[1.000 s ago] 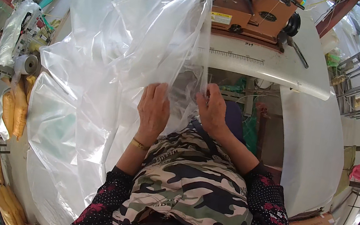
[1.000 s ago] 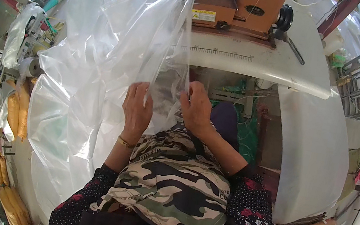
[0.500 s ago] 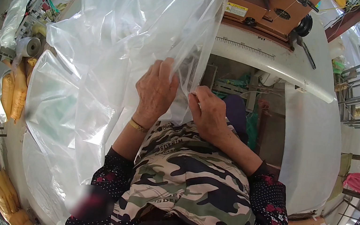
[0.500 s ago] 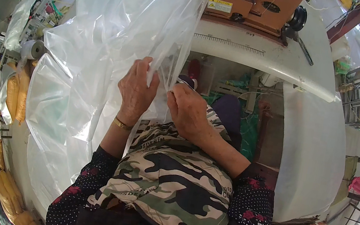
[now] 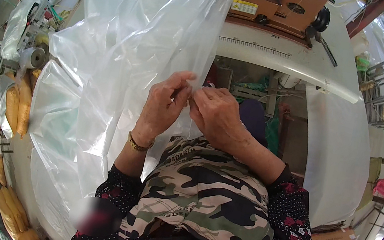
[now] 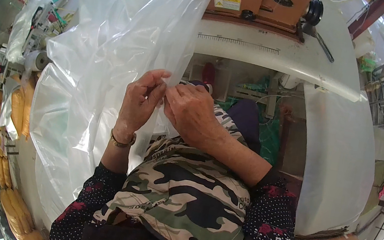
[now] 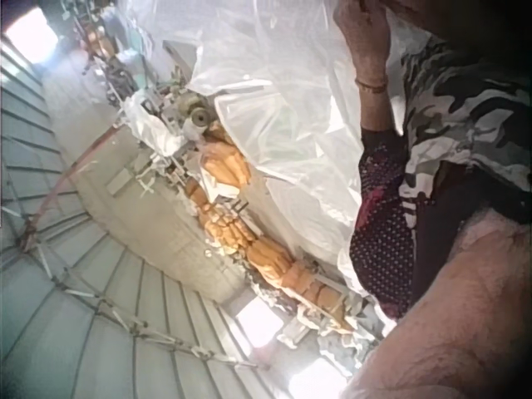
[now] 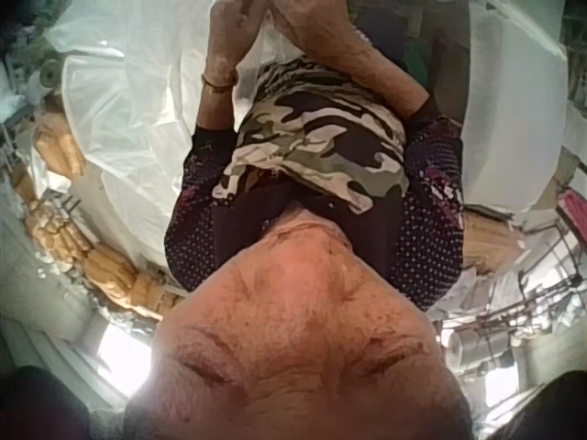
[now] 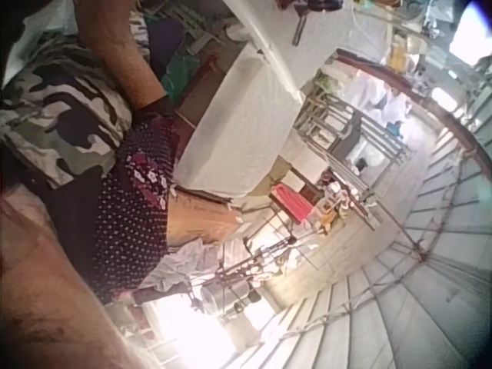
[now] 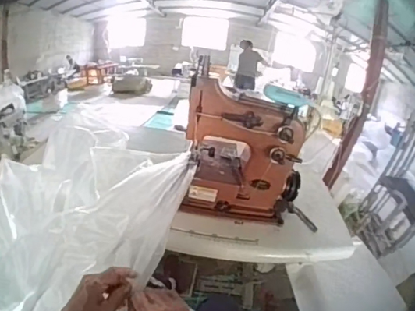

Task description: Using a sewing machine to join or edge large clear plastic sheets.

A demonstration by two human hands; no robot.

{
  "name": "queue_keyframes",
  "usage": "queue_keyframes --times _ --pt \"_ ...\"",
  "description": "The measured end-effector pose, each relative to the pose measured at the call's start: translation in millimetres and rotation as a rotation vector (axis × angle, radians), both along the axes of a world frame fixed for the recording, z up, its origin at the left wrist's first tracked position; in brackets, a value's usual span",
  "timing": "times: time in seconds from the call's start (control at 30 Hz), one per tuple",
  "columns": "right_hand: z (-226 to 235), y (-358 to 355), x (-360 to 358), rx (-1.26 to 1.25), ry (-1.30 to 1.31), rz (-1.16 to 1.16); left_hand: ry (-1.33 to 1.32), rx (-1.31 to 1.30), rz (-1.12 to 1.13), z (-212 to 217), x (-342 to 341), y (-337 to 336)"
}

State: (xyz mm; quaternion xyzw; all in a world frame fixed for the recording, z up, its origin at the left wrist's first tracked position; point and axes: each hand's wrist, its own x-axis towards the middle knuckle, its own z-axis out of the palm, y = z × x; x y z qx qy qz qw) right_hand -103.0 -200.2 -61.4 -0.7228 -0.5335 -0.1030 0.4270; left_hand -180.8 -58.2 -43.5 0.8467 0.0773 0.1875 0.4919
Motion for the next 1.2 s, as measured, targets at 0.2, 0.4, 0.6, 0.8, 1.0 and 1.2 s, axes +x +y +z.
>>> queue_keyframes --times 0.2,0.4,0.6,0.8,1.0,1.2 --pt "-3 -1 4 -0.127 -0.083 0.003 0.012 -0.028 -0.019 -7 2 0" --pt "0 2 1 -0.213 -0.34 0.037 0.004 -0.151 0.007 -17 9 10" --pt "-46 3 34 0.019 -0.077 0.249 0.027 -0.026 0.286 -9 -2 6" --pt "-85 141 40 0.206 0.731 0.189 -0.196 0.317 0.232 66 -2 3" --pt "-85 192 17 0.268 1.043 0.62 -0.026 0.763 -0.232 118 14 19" --pt "-77 175 24 0.365 1.115 0.566 -0.032 0.899 -0.198 42 1 21"
